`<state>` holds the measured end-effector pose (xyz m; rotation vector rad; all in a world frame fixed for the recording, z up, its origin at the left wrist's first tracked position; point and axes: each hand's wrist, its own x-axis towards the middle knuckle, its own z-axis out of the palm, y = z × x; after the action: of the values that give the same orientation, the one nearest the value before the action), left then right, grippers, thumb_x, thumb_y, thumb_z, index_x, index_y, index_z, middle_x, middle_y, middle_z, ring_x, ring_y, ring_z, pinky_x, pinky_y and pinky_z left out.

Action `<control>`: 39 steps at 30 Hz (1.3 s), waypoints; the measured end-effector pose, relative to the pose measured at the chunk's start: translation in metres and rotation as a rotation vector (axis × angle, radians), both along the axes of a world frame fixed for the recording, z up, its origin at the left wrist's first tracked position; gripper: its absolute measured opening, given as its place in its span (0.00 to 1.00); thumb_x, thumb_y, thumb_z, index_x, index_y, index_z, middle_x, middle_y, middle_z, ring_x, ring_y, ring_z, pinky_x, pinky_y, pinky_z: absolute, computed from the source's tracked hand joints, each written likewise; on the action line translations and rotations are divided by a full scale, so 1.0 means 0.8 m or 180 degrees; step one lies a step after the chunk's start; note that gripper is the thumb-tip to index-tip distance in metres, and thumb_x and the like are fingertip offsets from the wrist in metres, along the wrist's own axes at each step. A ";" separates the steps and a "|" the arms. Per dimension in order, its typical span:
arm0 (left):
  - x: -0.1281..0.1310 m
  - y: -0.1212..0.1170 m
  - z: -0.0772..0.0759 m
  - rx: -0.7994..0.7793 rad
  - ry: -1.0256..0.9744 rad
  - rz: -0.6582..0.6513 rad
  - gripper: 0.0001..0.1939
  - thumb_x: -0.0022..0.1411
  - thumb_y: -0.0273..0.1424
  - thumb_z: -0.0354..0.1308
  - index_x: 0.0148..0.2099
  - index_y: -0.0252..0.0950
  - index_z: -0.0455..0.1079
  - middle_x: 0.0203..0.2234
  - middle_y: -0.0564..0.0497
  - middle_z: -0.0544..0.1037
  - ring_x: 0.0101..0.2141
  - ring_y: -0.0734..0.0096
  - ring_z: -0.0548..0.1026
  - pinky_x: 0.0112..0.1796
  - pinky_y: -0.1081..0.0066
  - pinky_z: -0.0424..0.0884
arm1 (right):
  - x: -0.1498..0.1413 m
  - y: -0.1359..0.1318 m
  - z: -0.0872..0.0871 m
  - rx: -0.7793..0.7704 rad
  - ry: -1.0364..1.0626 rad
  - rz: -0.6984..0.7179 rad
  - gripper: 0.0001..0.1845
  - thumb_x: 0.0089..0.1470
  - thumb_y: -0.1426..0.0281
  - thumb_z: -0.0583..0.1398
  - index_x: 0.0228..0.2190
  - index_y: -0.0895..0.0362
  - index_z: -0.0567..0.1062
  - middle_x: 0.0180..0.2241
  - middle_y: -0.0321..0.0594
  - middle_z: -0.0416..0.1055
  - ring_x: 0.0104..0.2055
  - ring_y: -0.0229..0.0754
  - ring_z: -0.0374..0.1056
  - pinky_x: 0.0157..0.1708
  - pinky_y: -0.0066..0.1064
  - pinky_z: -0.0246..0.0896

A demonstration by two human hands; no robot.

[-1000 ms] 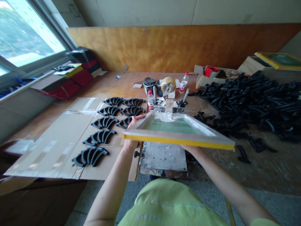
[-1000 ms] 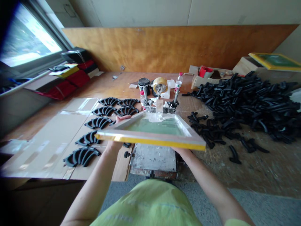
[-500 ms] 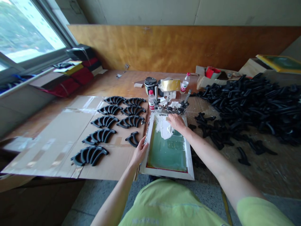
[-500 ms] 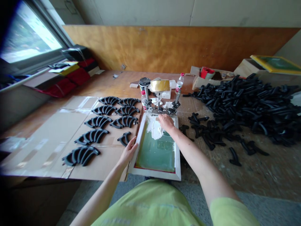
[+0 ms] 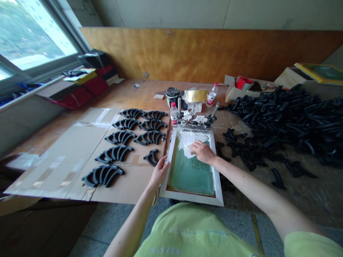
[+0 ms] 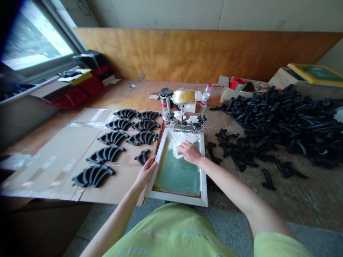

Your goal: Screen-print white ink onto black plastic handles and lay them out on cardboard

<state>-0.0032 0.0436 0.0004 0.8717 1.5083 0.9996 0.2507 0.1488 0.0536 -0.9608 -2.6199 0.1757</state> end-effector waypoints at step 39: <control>-0.028 -0.010 -0.001 -0.0772 -0.0595 0.0555 0.30 0.57 0.55 0.49 0.28 0.30 0.71 0.25 0.42 0.78 0.21 0.74 0.71 0.20 0.76 0.62 | 0.084 -0.020 -0.070 -0.0350 0.1243 -0.2079 0.13 0.59 0.72 0.52 0.43 0.56 0.74 0.40 0.46 0.73 0.44 0.45 0.68 0.46 0.39 0.62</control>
<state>-0.0257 0.0360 0.0000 0.4688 1.5247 0.9699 0.3175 0.1326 -0.0025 -1.5779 -1.8555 0.3041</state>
